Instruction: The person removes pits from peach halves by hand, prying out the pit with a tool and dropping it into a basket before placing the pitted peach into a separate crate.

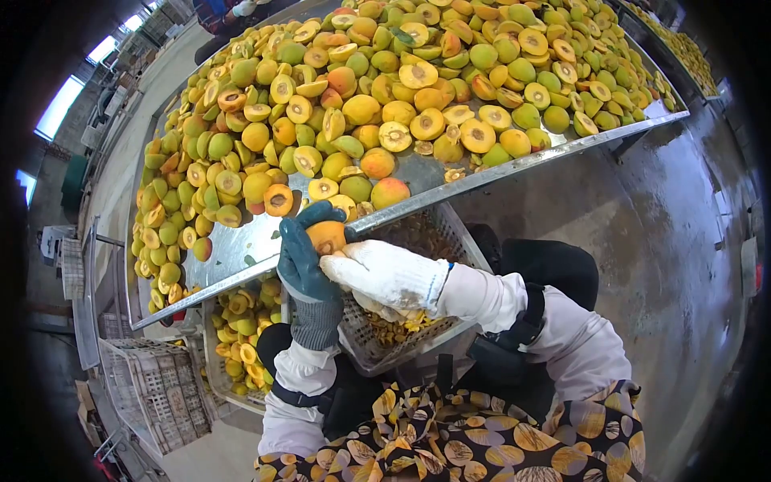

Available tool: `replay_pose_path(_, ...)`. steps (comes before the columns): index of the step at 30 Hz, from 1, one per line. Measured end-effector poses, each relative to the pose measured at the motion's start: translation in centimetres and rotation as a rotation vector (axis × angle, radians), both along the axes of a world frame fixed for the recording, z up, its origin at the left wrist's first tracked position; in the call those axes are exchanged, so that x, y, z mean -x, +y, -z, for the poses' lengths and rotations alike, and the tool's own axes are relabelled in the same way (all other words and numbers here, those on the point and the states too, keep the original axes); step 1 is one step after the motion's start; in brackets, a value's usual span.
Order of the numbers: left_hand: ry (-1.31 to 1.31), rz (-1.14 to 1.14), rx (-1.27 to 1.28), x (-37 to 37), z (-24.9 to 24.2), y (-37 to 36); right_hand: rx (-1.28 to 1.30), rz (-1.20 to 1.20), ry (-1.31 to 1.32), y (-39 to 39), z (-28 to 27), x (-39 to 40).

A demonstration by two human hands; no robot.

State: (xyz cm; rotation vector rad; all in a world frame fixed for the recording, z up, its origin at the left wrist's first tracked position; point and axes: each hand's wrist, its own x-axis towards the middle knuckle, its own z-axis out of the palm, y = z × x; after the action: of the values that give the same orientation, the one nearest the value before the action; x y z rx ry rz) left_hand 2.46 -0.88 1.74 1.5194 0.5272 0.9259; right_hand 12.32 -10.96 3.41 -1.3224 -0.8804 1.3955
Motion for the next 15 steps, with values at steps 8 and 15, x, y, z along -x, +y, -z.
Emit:
replay_pose_path(8,0.09,0.186,-0.425,2.2,-0.6,2.9,0.229,-0.159,0.513,-0.5,-0.6,-0.6)
replay_pose_path(15,-0.055,0.111,-0.037,1.1,-1.1,1.5,0.105,-0.35,1.161,0.2,1.0,-0.9)
